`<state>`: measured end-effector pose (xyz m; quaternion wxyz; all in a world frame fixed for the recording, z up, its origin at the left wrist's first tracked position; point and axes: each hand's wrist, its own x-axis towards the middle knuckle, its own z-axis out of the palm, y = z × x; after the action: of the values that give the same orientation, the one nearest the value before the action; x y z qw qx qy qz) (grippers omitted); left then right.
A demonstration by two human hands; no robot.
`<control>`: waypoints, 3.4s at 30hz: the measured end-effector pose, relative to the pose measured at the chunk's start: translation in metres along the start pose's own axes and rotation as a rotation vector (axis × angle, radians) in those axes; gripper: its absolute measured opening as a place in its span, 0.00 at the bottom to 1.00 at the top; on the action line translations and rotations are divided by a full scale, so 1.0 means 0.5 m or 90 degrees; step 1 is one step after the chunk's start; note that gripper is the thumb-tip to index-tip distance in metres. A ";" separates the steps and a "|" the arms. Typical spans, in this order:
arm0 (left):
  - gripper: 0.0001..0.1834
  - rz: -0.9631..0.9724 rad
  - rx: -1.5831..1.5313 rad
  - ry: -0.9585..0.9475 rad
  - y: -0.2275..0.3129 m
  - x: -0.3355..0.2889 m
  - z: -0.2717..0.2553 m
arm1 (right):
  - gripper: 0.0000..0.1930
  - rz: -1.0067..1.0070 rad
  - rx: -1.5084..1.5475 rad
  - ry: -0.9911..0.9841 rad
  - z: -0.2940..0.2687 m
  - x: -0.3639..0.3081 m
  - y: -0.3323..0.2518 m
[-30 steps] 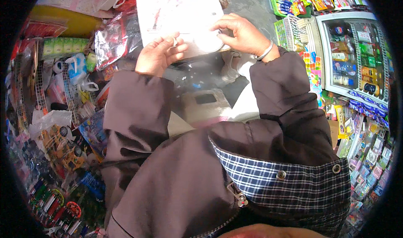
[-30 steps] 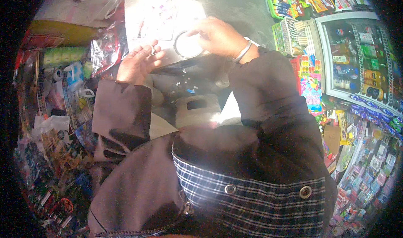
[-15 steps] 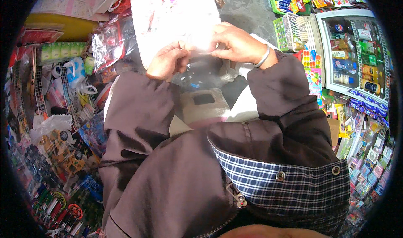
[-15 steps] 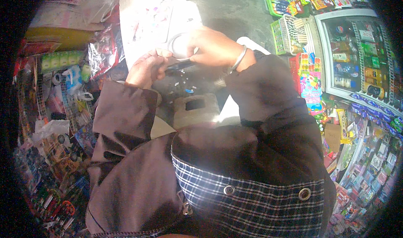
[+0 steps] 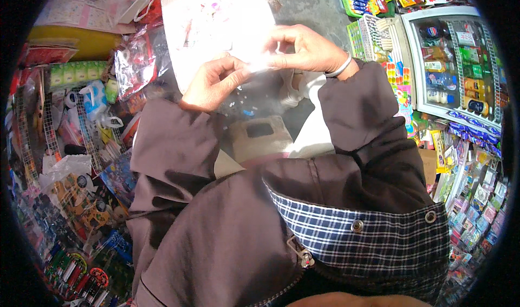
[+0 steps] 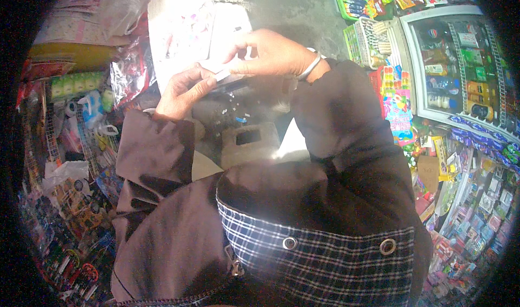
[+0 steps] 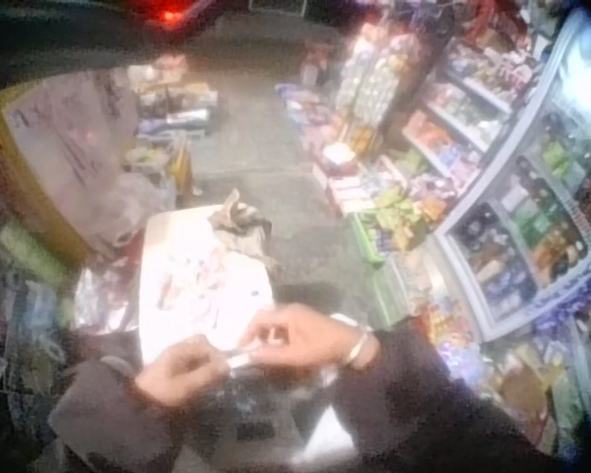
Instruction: The person assembles small keychains by inserting tiny components into plastic holders, then places them into clear plastic bags. They seal the bags and arrange them on a white surface.
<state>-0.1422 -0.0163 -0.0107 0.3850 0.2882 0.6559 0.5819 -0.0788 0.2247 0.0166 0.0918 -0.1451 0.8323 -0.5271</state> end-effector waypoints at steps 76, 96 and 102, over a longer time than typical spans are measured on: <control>0.02 0.272 0.193 0.357 -0.025 0.039 -0.034 | 0.09 0.046 0.485 0.281 0.065 0.057 -0.021; 0.26 0.028 -0.625 0.170 -0.013 0.067 -0.031 | 0.17 -0.040 0.339 0.389 0.072 0.079 0.004; 0.23 0.018 -0.487 0.159 -0.002 0.051 -0.018 | 0.19 -0.028 0.336 0.331 0.098 0.092 -0.005</control>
<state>-0.1632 -0.0003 -0.0159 0.3736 0.0599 0.4297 0.8199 -0.1067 0.1665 -0.0019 -0.1000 0.0045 0.6598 -0.7448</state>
